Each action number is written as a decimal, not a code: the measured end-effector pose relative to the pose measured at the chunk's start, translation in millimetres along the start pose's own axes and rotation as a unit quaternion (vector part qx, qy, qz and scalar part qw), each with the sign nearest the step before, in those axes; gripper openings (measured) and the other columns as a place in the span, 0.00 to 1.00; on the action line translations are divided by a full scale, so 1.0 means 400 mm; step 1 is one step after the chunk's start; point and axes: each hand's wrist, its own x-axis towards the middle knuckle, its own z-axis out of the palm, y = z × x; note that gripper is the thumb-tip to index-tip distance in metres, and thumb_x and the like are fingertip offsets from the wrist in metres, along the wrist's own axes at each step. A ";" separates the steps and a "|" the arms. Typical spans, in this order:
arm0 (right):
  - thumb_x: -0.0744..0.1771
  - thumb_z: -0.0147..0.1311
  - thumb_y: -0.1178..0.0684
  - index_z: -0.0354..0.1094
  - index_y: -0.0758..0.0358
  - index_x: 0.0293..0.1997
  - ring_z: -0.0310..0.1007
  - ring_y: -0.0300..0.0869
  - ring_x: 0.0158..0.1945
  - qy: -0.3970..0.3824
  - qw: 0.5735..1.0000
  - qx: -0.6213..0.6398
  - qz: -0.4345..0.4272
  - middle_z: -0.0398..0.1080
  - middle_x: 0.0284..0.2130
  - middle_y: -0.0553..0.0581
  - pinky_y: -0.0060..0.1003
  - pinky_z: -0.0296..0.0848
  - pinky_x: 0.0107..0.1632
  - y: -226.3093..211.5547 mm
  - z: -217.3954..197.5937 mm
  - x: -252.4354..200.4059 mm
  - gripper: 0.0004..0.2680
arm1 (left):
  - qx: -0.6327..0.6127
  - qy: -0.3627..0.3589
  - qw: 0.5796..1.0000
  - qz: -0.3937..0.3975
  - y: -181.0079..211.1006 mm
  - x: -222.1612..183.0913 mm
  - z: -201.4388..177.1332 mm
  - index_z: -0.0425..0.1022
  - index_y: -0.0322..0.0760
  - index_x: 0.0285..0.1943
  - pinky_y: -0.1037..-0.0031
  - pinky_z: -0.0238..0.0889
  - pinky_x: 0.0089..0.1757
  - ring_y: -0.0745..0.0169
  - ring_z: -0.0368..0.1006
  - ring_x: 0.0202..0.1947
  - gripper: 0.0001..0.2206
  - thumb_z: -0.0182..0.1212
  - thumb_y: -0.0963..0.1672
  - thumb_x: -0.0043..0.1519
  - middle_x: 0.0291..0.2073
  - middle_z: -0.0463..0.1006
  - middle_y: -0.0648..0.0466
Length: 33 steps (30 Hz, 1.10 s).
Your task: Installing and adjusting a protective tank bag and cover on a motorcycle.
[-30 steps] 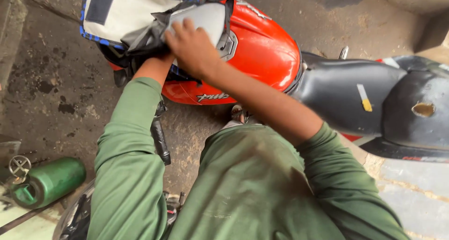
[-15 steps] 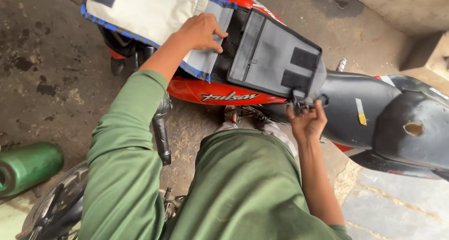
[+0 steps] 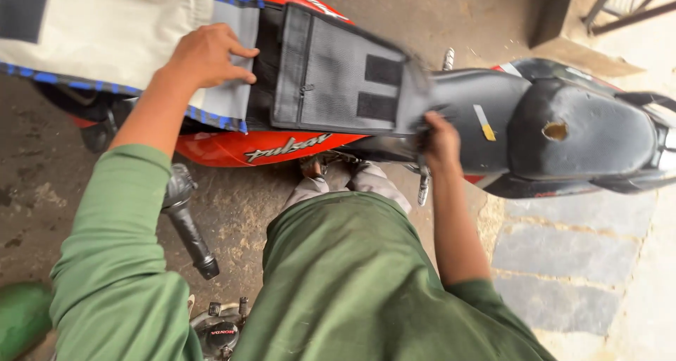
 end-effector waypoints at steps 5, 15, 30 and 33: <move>0.64 0.57 0.57 0.68 0.62 0.36 0.68 0.42 0.30 0.113 0.984 -0.037 0.131 0.70 0.28 0.54 0.43 0.70 0.38 0.218 -0.208 0.135 0.03 | -0.006 -0.010 1.000 -0.026 0.022 0.003 -0.019 0.86 0.57 0.53 0.58 0.69 0.49 0.48 0.75 0.49 0.24 0.76 0.56 0.47 0.48 0.79 0.51; 0.61 0.64 0.51 0.58 0.56 0.71 0.57 0.52 0.71 -0.109 0.765 -0.590 -0.235 0.62 0.67 0.60 0.48 0.60 0.69 -0.155 0.006 0.105 0.29 | 0.013 -0.054 0.996 -0.072 0.067 0.013 -0.049 0.86 0.58 0.53 0.60 0.70 0.48 0.53 0.76 0.48 0.22 0.75 0.55 0.48 0.52 0.79 0.54; 0.57 0.67 0.30 0.38 0.60 0.78 0.28 0.63 0.78 -0.283 0.549 -0.738 -0.272 0.36 0.77 0.58 0.78 0.39 0.67 -0.113 0.036 0.241 0.47 | 0.065 -0.093 0.983 -0.147 0.178 0.052 -0.102 0.84 0.62 0.53 0.61 0.70 0.47 0.52 0.77 0.47 0.21 0.73 0.54 0.48 0.52 0.79 0.57; 0.56 0.68 0.38 0.43 0.61 0.76 0.32 0.63 0.77 -0.296 0.582 -0.695 -0.301 0.39 0.75 0.61 0.68 0.43 0.70 -0.107 -0.007 0.284 0.43 | 0.047 -0.073 0.988 -0.131 0.122 0.036 -0.049 0.84 0.61 0.53 0.60 0.69 0.48 0.50 0.76 0.48 0.22 0.73 0.54 0.48 0.50 0.79 0.55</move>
